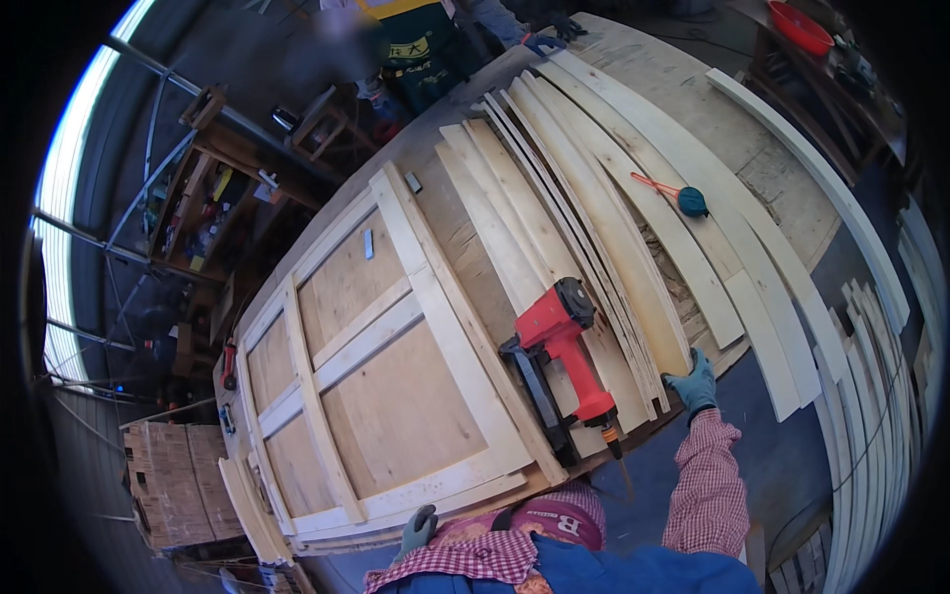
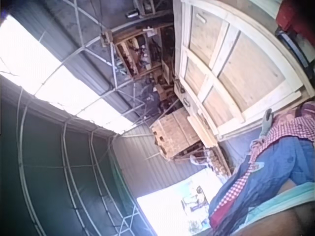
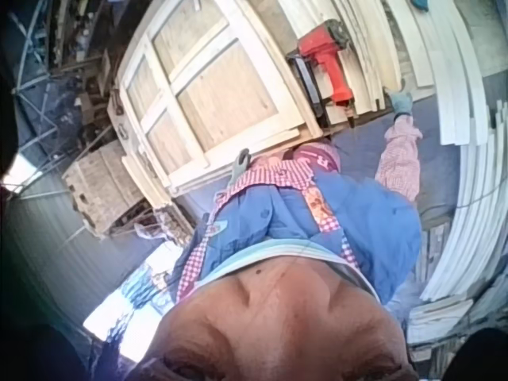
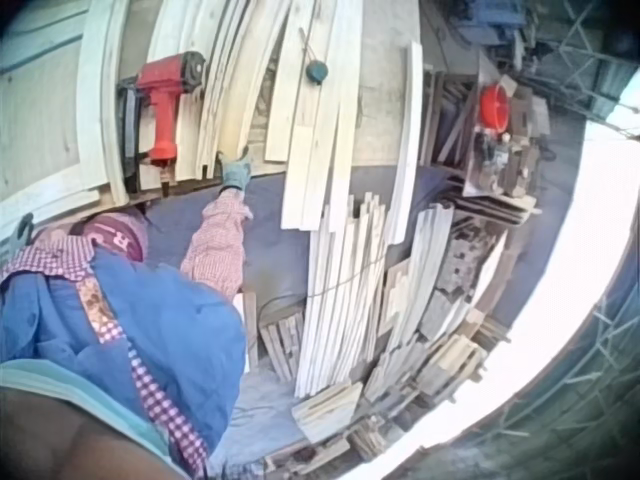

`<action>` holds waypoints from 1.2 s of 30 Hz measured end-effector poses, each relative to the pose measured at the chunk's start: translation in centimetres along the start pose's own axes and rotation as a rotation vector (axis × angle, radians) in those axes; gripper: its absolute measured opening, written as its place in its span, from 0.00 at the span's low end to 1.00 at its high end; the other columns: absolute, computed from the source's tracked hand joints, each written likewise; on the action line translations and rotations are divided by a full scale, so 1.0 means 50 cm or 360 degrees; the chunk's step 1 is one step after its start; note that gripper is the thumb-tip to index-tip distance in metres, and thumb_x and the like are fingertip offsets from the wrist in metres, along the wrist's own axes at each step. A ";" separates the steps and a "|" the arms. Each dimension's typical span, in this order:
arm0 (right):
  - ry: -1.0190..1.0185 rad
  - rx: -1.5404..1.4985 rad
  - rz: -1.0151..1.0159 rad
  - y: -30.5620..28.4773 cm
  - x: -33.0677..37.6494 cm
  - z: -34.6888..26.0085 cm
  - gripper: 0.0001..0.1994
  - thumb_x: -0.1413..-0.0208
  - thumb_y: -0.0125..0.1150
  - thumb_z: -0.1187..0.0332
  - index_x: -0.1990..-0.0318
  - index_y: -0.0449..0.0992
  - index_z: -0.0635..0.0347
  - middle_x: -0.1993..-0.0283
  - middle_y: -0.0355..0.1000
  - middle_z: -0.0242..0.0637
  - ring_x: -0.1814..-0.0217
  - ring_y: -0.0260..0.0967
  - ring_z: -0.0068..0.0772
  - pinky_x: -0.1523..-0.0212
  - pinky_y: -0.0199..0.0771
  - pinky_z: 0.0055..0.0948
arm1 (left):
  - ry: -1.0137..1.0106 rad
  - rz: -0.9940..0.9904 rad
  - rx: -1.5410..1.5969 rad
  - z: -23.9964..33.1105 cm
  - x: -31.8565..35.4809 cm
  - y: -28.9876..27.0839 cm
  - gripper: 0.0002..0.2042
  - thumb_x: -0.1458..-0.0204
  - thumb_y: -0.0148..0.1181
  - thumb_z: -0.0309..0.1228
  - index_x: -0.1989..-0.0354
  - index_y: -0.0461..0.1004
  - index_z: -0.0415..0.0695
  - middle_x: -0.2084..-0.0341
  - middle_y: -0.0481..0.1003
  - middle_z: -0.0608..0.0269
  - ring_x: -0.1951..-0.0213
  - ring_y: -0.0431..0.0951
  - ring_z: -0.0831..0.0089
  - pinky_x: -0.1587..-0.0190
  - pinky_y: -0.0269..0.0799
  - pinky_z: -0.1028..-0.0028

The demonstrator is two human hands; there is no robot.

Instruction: The person assembles a wooden crate by positioning thin wooden strips onto a plywood base and securing them with a red pneumatic nail gun. A coworker assists by handing over pieces and also using a nail gun. The person repeatedly picks up strips, aligns them, and nails them in place, then lifts and stacks the completed crate with other finished units.

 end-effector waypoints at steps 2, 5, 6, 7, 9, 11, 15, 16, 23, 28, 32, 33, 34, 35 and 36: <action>0.0014 -0.0093 -0.0003 0.012 -0.005 0.025 0.44 0.68 0.76 0.59 0.39 0.62 0.63 0.43 0.65 0.54 0.39 0.63 0.50 0.39 0.64 0.39 | 0.0035 -0.0016 0.0003 -0.014 -0.007 -0.006 0.16 0.46 0.58 0.32 0.50 0.73 0.40 0.51 0.73 0.54 0.48 0.72 0.65 0.45 0.65 0.73; -0.0057 -0.0254 -0.0127 0.016 -0.022 0.041 0.44 0.68 0.75 0.58 0.39 0.62 0.61 0.41 0.63 0.53 0.38 0.61 0.49 0.39 0.64 0.39 | 0.0047 -0.0014 -0.0029 -0.013 -0.008 -0.007 0.16 0.46 0.58 0.32 0.50 0.73 0.39 0.50 0.73 0.55 0.48 0.72 0.66 0.45 0.65 0.73; -0.0047 -0.0116 -0.0064 0.015 -0.021 0.045 0.43 0.68 0.75 0.58 0.40 0.63 0.59 0.41 0.63 0.52 0.38 0.61 0.50 0.39 0.64 0.40 | 0.0045 -0.0009 -0.0046 -0.008 -0.009 -0.005 0.16 0.46 0.58 0.31 0.50 0.72 0.39 0.50 0.73 0.55 0.48 0.72 0.66 0.45 0.65 0.73; -0.0045 0.0021 -0.0015 0.007 -0.006 0.017 0.42 0.67 0.75 0.59 0.41 0.64 0.58 0.42 0.63 0.51 0.38 0.60 0.50 0.40 0.64 0.40 | 0.0037 -0.0004 -0.0043 -0.009 -0.006 -0.007 0.16 0.46 0.58 0.31 0.50 0.72 0.39 0.50 0.73 0.55 0.48 0.72 0.67 0.45 0.65 0.73; -0.0028 0.0262 0.0112 -0.019 0.036 -0.051 0.39 0.67 0.74 0.60 0.43 0.65 0.55 0.43 0.63 0.49 0.39 0.59 0.50 0.41 0.65 0.41 | 0.0025 -0.0007 -0.0037 -0.008 -0.003 -0.010 0.16 0.46 0.58 0.31 0.50 0.72 0.39 0.51 0.73 0.55 0.48 0.73 0.68 0.45 0.66 0.73; -0.0005 0.0471 0.0266 -0.046 0.069 -0.111 0.35 0.66 0.73 0.61 0.45 0.66 0.52 0.44 0.62 0.46 0.39 0.58 0.50 0.43 0.65 0.43 | -0.0003 0.0002 0.0003 0.008 0.004 -0.006 0.16 0.45 0.58 0.31 0.50 0.72 0.39 0.51 0.74 0.56 0.49 0.73 0.68 0.45 0.66 0.73; -0.0002 0.0624 0.0433 -0.035 0.060 -0.106 0.34 0.65 0.72 0.62 0.46 0.65 0.49 0.45 0.61 0.45 0.41 0.57 0.51 0.44 0.64 0.44 | 0.0041 0.0024 0.0078 0.004 0.008 -0.010 0.16 0.45 0.58 0.31 0.50 0.72 0.39 0.52 0.74 0.56 0.50 0.73 0.68 0.46 0.66 0.74; 0.0011 0.0682 0.0424 -0.031 0.060 -0.108 0.34 0.64 0.72 0.62 0.45 0.64 0.48 0.45 0.60 0.45 0.41 0.57 0.51 0.44 0.64 0.44 | 0.0064 0.0037 0.0081 0.005 0.010 -0.009 0.16 0.45 0.58 0.31 0.50 0.72 0.39 0.52 0.74 0.56 0.49 0.73 0.68 0.46 0.66 0.74; -0.0359 0.0752 0.0471 0.013 0.063 -0.049 0.41 0.59 0.69 0.57 0.36 0.56 0.52 0.34 0.53 0.51 0.34 0.52 0.56 0.39 0.58 0.49 | 0.0169 0.0092 0.0041 -0.003 0.017 0.000 0.16 0.45 0.58 0.34 0.52 0.73 0.38 0.53 0.74 0.53 0.49 0.73 0.65 0.45 0.65 0.72; -0.0367 0.0764 0.0190 0.001 0.098 -0.089 0.53 0.61 0.67 0.43 0.31 0.47 0.57 0.29 0.44 0.53 0.30 0.45 0.58 0.34 0.48 0.52 | 0.0174 0.0108 -0.0015 0.073 0.054 0.004 0.16 0.45 0.57 0.34 0.51 0.73 0.38 0.52 0.74 0.54 0.49 0.73 0.66 0.45 0.65 0.72; -0.0226 0.0934 -0.0002 -0.017 0.161 -0.173 0.61 0.69 0.68 0.34 0.30 0.43 0.58 0.27 0.39 0.53 0.27 0.38 0.58 0.32 0.40 0.54 | 0.0167 0.0109 -0.0031 0.047 0.051 0.005 0.16 0.44 0.57 0.33 0.51 0.73 0.37 0.52 0.74 0.54 0.48 0.72 0.67 0.44 0.65 0.72; -0.0208 0.0995 0.0026 -0.004 0.165 -0.175 0.62 0.70 0.68 0.34 0.30 0.43 0.58 0.27 0.37 0.53 0.26 0.36 0.58 0.31 0.38 0.55 | 0.0158 0.0104 -0.0022 0.047 0.051 0.007 0.16 0.44 0.57 0.33 0.51 0.73 0.37 0.52 0.74 0.54 0.48 0.72 0.67 0.44 0.65 0.72; -0.0187 0.1056 0.0056 0.014 0.171 -0.175 0.63 0.71 0.68 0.33 0.30 0.43 0.58 0.27 0.36 0.53 0.26 0.34 0.57 0.31 0.36 0.56 | 0.0151 0.0098 -0.0014 0.062 0.052 0.008 0.16 0.44 0.57 0.33 0.51 0.73 0.37 0.52 0.74 0.55 0.48 0.72 0.67 0.44 0.65 0.72; -0.0165 0.1117 0.0086 0.025 0.174 -0.174 0.63 0.72 0.68 0.33 0.30 0.43 0.57 0.27 0.35 0.53 0.25 0.32 0.57 0.31 0.34 0.57 | 0.0143 0.0091 -0.0007 0.075 0.053 0.010 0.16 0.44 0.57 0.33 0.50 0.73 0.37 0.52 0.74 0.55 0.48 0.72 0.67 0.44 0.65 0.72; -0.0120 0.1095 0.0069 0.027 0.170 -0.173 0.64 0.72 0.69 0.34 0.30 0.43 0.56 0.27 0.35 0.52 0.25 0.30 0.56 0.31 0.32 0.57 | 0.0151 0.0087 -0.0021 0.083 0.052 0.012 0.16 0.44 0.57 0.34 0.51 0.73 0.37 0.52 0.74 0.54 0.48 0.72 0.67 0.44 0.65 0.72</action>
Point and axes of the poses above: each hand's wrist, its own x-axis away from the middle knuckle, its own y-axis out of the palm, z = x × y, the point moved 1 cm from there along -x, towards the middle knuckle
